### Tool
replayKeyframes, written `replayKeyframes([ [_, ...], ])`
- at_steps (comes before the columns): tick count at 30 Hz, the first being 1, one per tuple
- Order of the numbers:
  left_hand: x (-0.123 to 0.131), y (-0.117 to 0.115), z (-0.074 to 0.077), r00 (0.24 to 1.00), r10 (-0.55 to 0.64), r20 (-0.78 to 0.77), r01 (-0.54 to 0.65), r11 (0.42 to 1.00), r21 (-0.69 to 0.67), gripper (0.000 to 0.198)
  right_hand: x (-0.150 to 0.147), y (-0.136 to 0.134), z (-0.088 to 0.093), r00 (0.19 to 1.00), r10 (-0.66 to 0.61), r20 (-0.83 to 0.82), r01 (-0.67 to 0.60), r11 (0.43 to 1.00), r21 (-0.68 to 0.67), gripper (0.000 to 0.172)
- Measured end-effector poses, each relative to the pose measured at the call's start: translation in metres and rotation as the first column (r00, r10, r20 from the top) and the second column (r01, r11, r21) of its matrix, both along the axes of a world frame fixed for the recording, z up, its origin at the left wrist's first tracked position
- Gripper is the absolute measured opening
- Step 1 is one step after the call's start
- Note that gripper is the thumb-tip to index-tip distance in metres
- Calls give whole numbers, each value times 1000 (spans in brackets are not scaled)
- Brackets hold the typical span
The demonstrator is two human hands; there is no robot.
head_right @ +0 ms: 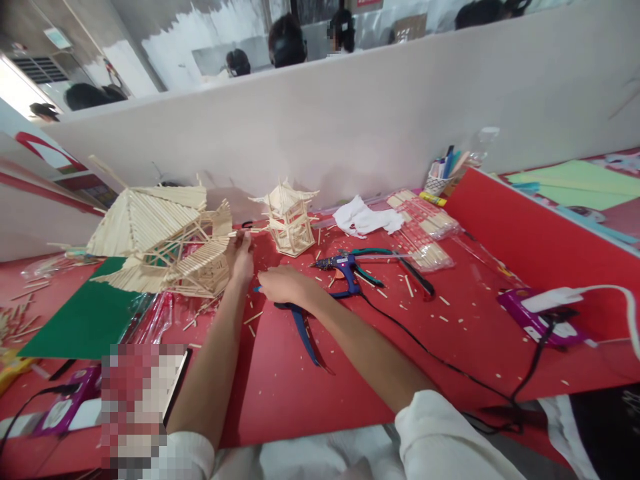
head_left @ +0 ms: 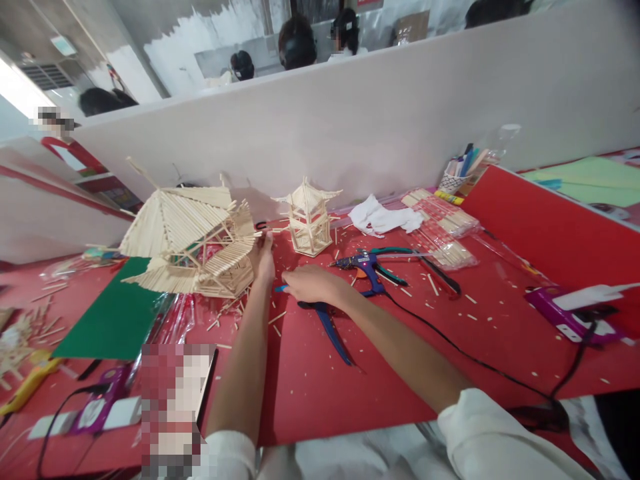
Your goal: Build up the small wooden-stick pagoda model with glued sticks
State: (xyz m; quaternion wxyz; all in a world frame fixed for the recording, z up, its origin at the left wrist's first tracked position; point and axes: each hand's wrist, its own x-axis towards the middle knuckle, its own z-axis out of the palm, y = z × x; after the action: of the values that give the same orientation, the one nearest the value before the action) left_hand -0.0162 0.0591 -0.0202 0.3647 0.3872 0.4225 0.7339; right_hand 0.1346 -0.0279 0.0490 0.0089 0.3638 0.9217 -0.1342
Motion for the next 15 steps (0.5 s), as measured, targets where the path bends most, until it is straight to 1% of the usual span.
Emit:
replayKeyframes([
  [2,1,-1,0,1000,-3,8,3,1000,9,37,5,4,-1,998,26,58,-28,999,28,19],
  [3,1,-1,0,1000,-3,16,3,1000,9,37,7,5,-3,997,29,71,-33,998,53,18],
  [6,1,-1,1,999,-18,44,18,1000,4,37,9,8,-12,999,-15,51,8,990,144,26],
  [8,1,0,1,999,-26,48,26,1000,2,37,10,9,-16,998,-41,38,35,985,167,29],
  [11,0,1,0,1000,-6,27,6,1000,1,37,12,11,-18,998,-53,39,47,986,160,28],
  [15,1,1,-2,999,-2,47,1,1000,3,39,16,14,-13,995,-69,66,61,990,124,26],
])
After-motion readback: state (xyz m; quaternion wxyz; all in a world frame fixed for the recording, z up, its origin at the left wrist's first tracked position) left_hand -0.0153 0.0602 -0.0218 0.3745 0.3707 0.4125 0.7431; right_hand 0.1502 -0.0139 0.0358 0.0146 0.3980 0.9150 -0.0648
